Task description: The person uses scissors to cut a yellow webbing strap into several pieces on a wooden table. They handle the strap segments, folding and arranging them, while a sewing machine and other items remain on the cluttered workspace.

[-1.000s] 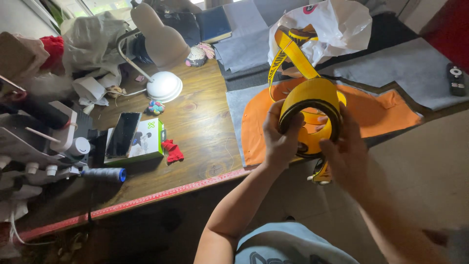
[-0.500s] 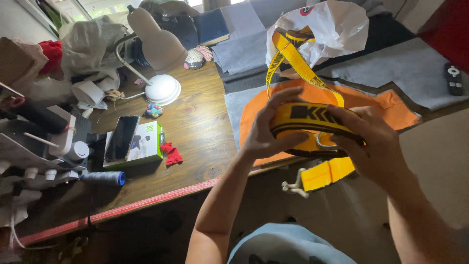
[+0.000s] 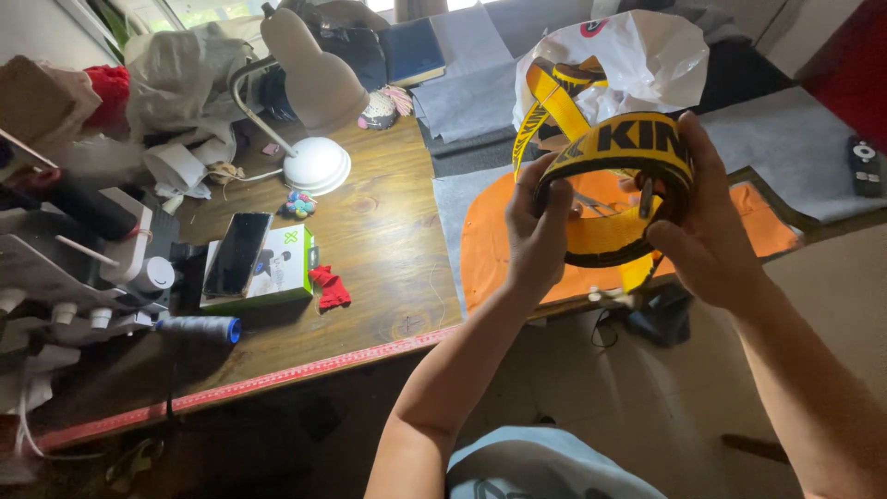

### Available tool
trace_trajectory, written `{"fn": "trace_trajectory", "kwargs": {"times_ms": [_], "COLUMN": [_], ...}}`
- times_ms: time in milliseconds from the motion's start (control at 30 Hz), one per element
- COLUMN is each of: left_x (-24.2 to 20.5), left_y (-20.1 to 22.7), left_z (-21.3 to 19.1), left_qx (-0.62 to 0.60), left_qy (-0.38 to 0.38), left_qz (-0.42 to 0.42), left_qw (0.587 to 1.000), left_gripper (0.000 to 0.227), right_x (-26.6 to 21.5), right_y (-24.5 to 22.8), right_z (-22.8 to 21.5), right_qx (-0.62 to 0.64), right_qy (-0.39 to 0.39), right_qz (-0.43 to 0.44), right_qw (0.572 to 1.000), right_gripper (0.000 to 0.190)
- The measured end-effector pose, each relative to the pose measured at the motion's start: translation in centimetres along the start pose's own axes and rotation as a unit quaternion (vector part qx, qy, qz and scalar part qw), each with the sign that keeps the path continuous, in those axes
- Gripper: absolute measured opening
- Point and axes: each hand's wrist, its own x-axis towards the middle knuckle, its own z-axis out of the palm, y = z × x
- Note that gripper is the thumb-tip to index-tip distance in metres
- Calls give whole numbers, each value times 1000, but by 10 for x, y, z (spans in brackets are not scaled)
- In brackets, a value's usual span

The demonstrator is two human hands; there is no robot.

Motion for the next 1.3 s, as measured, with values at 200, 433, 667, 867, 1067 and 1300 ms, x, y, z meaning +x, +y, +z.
{"fn": "trace_trajectory", "kwargs": {"times_ms": [200, 433, 667, 867, 1067, 1300], "left_x": [-14, -10, -48, -133, -84, -6], "left_y": [20, -1, 41, -23, -34, -49], "left_z": [39, 3, -79, -104, -158, -250], "left_qx": [-180, 203, 437, -181, -182, -34], "left_qy": [184, -38, 13, -228, 32, 122], "left_qz": [-274, 54, 43, -332, -220, -251], "left_qw": [927, 977, 898, 897, 958, 960], "left_gripper": [60, 28, 59, 84, 41, 33], "right_x": [-8, 7, 37, 54, 57, 97], "right_y": [41, 28, -1, 12, 77, 240], "right_z": [43, 56, 59, 111, 157, 211], "right_qx": [72, 144, 163, 284, 318, 128], "right_qy": [48, 222, 281, 325, 307, 127], "right_qz": [-84, 16, 147, 248, 236, 234], "right_qw": [993, 964, 934, 867, 865, 955], "right_gripper": [98, 43, 56, 31, 56, 61]}}
